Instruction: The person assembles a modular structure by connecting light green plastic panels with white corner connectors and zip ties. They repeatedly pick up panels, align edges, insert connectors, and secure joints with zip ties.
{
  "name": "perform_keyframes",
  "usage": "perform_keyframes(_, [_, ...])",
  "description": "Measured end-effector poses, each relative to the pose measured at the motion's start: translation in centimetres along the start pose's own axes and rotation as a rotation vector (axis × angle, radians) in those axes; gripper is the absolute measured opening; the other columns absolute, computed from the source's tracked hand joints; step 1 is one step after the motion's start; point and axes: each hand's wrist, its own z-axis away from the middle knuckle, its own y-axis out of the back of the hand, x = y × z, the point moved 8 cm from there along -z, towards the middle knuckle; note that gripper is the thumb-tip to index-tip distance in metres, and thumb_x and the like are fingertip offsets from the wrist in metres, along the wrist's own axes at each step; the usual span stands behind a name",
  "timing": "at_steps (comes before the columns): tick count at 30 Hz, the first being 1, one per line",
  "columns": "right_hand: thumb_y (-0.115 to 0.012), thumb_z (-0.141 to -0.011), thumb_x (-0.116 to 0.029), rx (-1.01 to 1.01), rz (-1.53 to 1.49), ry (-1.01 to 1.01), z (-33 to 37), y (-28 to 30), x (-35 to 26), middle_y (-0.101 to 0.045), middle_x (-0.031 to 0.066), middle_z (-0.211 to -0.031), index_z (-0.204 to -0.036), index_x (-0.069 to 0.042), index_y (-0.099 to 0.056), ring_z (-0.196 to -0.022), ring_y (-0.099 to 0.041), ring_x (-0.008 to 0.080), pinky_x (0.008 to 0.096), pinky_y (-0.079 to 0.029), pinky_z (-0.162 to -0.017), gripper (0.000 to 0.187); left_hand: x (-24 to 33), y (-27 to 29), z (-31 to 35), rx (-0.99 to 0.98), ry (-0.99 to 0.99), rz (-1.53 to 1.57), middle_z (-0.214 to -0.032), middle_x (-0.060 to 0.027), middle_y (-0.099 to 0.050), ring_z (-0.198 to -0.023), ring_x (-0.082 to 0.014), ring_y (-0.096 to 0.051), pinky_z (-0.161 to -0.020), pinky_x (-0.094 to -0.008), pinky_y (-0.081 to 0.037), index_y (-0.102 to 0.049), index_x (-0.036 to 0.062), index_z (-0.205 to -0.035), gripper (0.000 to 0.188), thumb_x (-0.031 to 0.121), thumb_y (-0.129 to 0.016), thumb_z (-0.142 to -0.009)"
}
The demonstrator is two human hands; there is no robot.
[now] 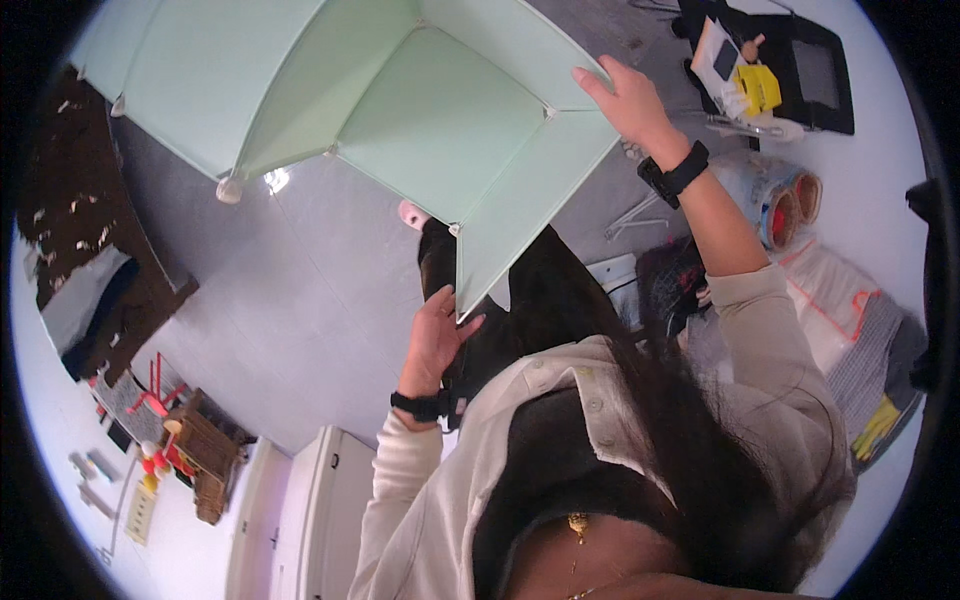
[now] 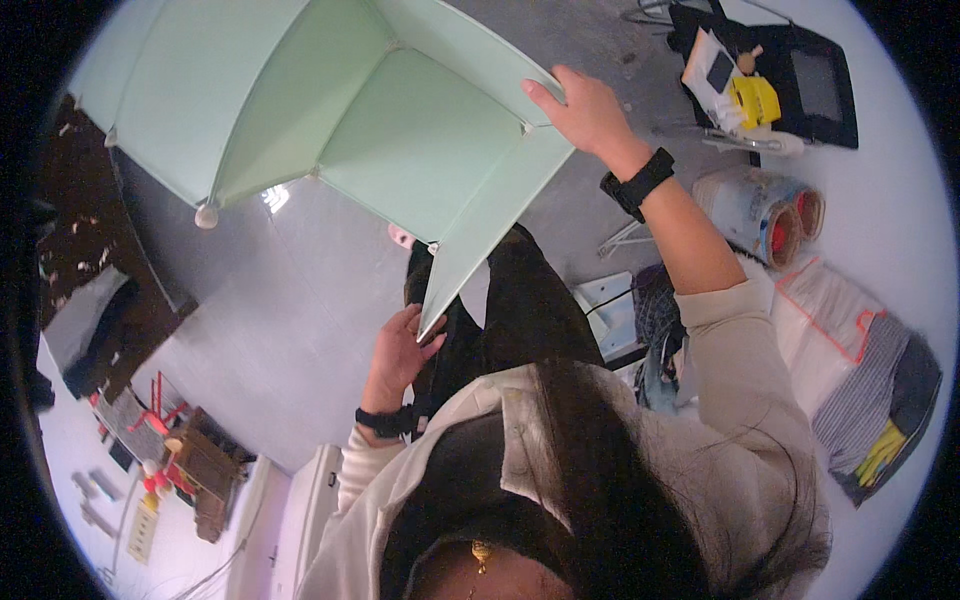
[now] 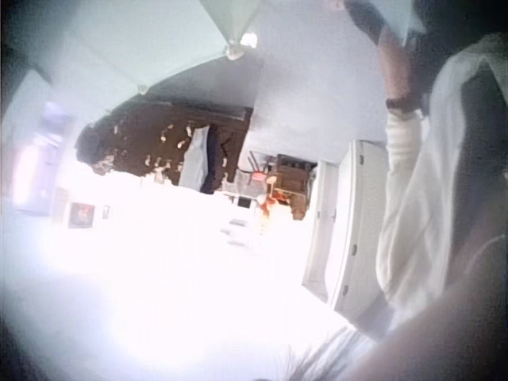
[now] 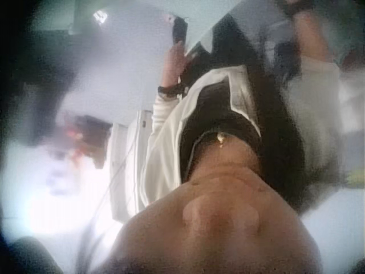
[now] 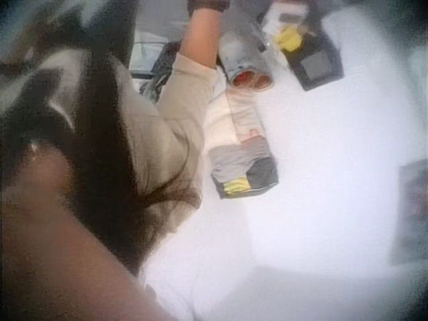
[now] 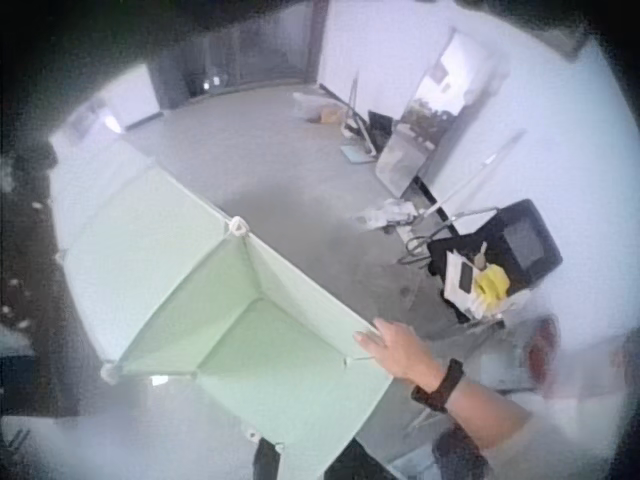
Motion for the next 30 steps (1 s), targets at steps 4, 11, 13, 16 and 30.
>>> perform_keyframes(4, [-0.055,-0.087,-0.051,-0.021,-0.051,-0.041,-0.4,-0.3,-0.2,-0.060,0.0197,-0.077,-0.085,0.003,-0.054,-0.069,-0.059,0.0296,0.0372,-0.044,-0.066,0.055,0.7,-2.9,2.0,0.154,-0.115,0.108,-0.114,-0.0110,-0.054,-0.103,-0.0258,-0.057,-0.082,-0.0421,-0.051,-0.046,0.0004,-0.116,0.031,0.022,-0.042,-0.095])
perform_keyframes(11, [-0.061,-0.082,-0.051,0.059,0.005,0.046,-0.1,0.2,-1.2,-0.064,0.0227,-0.081,-0.087,0.004,-0.059,-0.076,-0.062,0.0382,0.0426,-0.047,-0.069,0.056,1.1,-3.3,-0.6,0.414,-0.256,0.283,-0.111,-0.0193,-0.049,-0.096,-0.0308,-0.058,-0.076,-0.0422,-0.055,-0.044,-0.0061,-0.118,0.035,0.020,-0.044,-0.094])
perform_keyframes(13, [-0.062,-0.082,-0.049,0.000,-0.037,0.035,-0.4,-0.1,-1.1,-0.063,0.0229,-0.081,-0.087,0.004,-0.059,-0.076,-0.062,0.0385,0.0427,-0.048,-0.069,0.054,1.2,-2.6,-1.0,0.435,-0.294,0.285,-0.112,-0.0199,-0.049,-0.094,-0.0303,-0.058,-0.075,-0.0422,-0.055,-0.043,-0.0073,-0.120,0.038,0.020,-0.044,-0.094])
perform_keyframes(16, [-0.065,-0.081,-0.046,-0.024,-0.037,0.028,-0.5,-0.3,-1.0,-0.063,0.0230,-0.080,-0.087,0.004,-0.059,-0.076,-0.062,0.0389,0.0428,-0.047,-0.069,0.051,1.1,-1.7,-1.6,0.466,-0.352,0.249,-0.115,-0.0201,-0.049,-0.095,-0.0294,-0.058,-0.077,-0.0405,-0.053,-0.045,-0.0084,-0.122,0.040,0.021,-0.045,-0.095])
perform_keyframes(30, [-0.069,-0.078,-0.041,0.006,-0.003,0.065,-0.6,-0.9,0.1,-0.062,0.0237,-0.081,-0.086,0.003,-0.059,-0.077,-0.060,0.0416,0.0449,-0.047,-0.070,0.047,-0.5,0.6,-2.9,0.612,-0.405,0.157,-0.117,-0.0232,-0.054,-0.100,-0.0286,-0.058,-0.087,-0.0371,-0.048,-0.043,-0.0070,-0.130,0.042,-0.001,-0.042,-0.088])
